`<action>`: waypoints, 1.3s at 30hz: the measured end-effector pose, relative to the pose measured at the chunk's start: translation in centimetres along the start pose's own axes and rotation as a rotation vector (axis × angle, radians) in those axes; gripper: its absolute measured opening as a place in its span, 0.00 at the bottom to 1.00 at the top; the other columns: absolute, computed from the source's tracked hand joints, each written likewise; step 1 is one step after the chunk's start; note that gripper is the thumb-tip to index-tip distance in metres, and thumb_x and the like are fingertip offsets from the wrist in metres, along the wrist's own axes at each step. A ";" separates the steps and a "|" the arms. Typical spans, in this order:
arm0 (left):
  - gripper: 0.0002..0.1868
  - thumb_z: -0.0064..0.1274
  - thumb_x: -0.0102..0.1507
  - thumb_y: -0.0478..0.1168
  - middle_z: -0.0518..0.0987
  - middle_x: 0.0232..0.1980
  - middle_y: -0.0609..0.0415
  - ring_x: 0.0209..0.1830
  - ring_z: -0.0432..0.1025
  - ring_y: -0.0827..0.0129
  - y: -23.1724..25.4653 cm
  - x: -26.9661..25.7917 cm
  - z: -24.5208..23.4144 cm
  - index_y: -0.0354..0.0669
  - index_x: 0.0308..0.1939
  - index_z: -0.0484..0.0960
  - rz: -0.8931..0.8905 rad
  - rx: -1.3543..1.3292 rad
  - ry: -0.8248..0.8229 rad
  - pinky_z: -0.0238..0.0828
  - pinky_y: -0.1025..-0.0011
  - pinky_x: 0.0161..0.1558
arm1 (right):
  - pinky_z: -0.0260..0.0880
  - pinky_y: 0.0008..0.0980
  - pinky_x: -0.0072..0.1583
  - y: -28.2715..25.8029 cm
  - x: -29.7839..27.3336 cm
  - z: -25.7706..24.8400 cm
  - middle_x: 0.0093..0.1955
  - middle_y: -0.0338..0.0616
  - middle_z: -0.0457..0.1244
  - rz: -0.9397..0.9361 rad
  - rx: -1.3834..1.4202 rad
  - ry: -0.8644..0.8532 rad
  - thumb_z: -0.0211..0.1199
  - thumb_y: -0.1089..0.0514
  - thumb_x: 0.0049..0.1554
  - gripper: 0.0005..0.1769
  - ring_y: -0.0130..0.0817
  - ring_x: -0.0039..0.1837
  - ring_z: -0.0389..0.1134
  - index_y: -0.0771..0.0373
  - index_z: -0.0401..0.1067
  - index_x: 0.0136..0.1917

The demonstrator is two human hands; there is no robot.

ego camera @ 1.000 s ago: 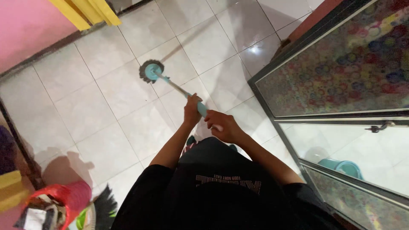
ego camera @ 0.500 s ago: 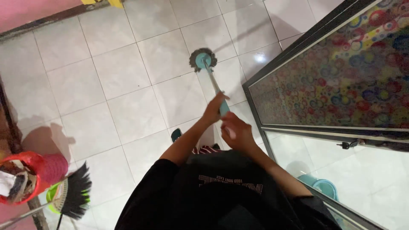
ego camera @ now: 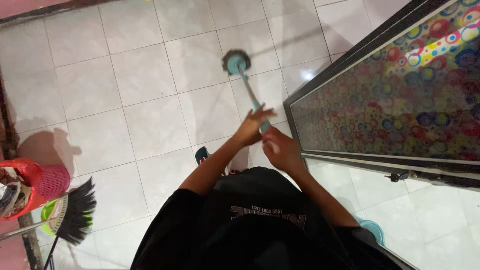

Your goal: The person mops a tiled floor using a spin mop. The person rinses and spins the mop head inside a bucket, then strokes the mop head across the floor tiles, navigating past a closed mirror door and around a room with yellow curtains.

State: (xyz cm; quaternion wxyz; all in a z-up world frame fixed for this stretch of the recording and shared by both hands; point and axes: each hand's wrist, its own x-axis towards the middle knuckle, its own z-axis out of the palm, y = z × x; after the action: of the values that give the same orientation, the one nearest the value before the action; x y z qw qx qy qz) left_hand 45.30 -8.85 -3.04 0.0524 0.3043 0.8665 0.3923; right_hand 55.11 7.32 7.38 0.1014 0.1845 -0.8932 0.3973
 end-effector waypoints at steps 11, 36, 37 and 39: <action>0.49 0.65 0.51 0.32 0.61 0.78 0.46 0.82 0.48 0.38 0.9 1.1 0.2 0.49 0.74 0.59 -0.185 -0.049 0.134 0.55 0.38 0.69 | 0.74 0.37 0.54 6.7 5.9 4.5 0.52 0.47 0.70 0.022 0.130 0.154 0.64 0.64 0.54 0.09 0.46 0.52 0.74 0.64 0.73 0.49; 0.15 0.64 0.52 0.46 0.81 0.40 0.52 0.44 0.77 0.52 -3.6 6.6 -4.7 0.50 0.39 0.81 0.135 0.026 -0.046 0.73 0.56 0.43 | 0.71 0.38 0.42 -3.4 9.1 -1.7 0.42 0.42 0.67 0.006 -0.012 0.038 0.66 0.62 0.50 0.09 0.46 0.40 0.71 0.57 0.73 0.45; 0.14 0.63 0.51 0.45 0.82 0.40 0.52 0.44 0.77 0.52 -2.7 6.4 -4.9 0.51 0.40 0.81 0.161 0.031 -0.094 0.73 0.56 0.43 | 0.71 0.38 0.42 -4.3 8.9 -2.7 0.42 0.43 0.68 -0.029 -0.048 0.046 0.67 0.62 0.48 0.10 0.46 0.40 0.72 0.57 0.74 0.45; 0.13 0.61 0.52 0.45 0.82 0.42 0.52 0.44 0.77 0.52 -2.9 7.1 -5.6 0.51 0.40 0.81 0.171 0.015 -0.124 0.73 0.57 0.42 | 0.72 0.38 0.45 -4.9 10.1 -3.1 0.45 0.44 0.69 -0.083 -0.013 0.077 0.66 0.62 0.47 0.10 0.46 0.43 0.73 0.58 0.73 0.45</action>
State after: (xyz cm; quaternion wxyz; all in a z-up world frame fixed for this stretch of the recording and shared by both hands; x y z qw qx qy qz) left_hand 36.28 -9.91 -0.16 0.0698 0.4014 0.8352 0.3693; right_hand 47.99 4.08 16.08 0.1534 0.2055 -0.8828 0.3936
